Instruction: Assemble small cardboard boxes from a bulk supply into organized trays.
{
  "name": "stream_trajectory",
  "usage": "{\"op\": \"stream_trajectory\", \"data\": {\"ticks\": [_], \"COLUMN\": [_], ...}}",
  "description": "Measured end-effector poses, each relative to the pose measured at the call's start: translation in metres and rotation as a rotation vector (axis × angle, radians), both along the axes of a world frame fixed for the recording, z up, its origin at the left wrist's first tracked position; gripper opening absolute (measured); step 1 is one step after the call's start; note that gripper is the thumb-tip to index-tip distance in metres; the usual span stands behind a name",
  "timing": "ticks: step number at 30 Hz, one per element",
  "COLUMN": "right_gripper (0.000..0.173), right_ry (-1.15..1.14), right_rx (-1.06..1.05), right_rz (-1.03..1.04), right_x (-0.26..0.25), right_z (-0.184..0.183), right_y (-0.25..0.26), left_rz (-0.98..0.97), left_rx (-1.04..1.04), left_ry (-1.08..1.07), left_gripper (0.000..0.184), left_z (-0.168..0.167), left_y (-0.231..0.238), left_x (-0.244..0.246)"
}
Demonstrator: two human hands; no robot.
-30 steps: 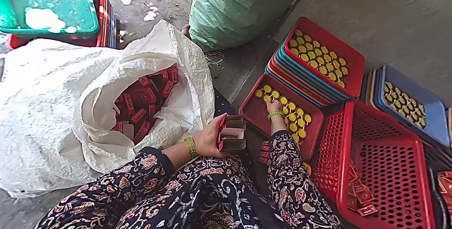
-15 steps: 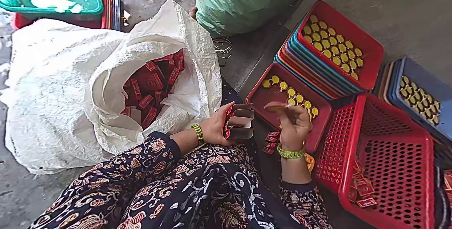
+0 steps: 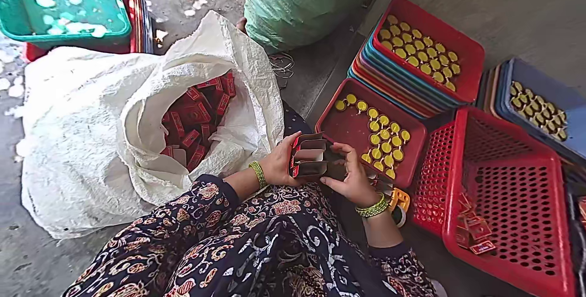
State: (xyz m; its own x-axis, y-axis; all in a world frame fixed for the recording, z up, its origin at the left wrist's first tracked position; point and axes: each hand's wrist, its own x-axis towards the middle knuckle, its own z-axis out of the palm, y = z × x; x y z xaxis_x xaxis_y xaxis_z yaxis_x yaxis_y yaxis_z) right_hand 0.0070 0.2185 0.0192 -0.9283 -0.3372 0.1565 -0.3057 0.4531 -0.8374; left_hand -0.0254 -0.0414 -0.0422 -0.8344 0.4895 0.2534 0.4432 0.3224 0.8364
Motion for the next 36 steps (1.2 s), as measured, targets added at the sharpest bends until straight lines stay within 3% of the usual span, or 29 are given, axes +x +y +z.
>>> {"op": "stream_trajectory", "data": {"ticks": [3,5,10,15,20,24,28,32,36], "right_gripper": [0.125,0.134,0.123,0.120,0.117,0.121,0.124,0.130,0.132], "right_ry": [-0.181,-0.184,-0.048,0.091,0.112,-0.008,-0.101,-0.271,-0.398], "right_rx": [0.019,0.020,-0.016,-0.063,-0.113,-0.187,-0.229,-0.267,-0.486], "right_rz": [0.087,0.151,0.193,0.068,-0.142,-0.379,-0.563,-0.660,-0.761], "right_x": [-0.011,-0.012,0.006,0.039,0.081,0.132,0.190,0.227,0.219], "right_z": [-0.020,-0.026,-0.012,-0.013,-0.016,-0.016,-0.030,-0.065,-0.101], "right_y": [0.002,-0.007,-0.015,0.003,0.025,0.053,0.078,0.094,0.100], "left_rz": [-0.029,-0.067,-0.183,-0.323,-0.469,-0.624,-0.811,-1.005,-0.989], "left_rx": [0.023,0.042,-0.010,0.029,-0.095,-0.238,-0.640,-0.691,-0.826], "left_ry": [0.044,0.140,0.262,0.322,0.310,0.161,-0.287,-0.506,-0.554], "left_gripper": [0.132,0.124,0.116,0.105,0.113,0.121,0.131,0.127,0.116], "left_z": [0.000,0.001,0.022,0.039,0.048,0.065,0.086,0.053,0.037], "left_y": [0.001,0.001,0.008,0.034,0.072,0.124,0.177,0.212,0.234], "left_x": [0.000,0.000,0.000,0.003,0.008,0.030,0.059,0.067,0.052]}}
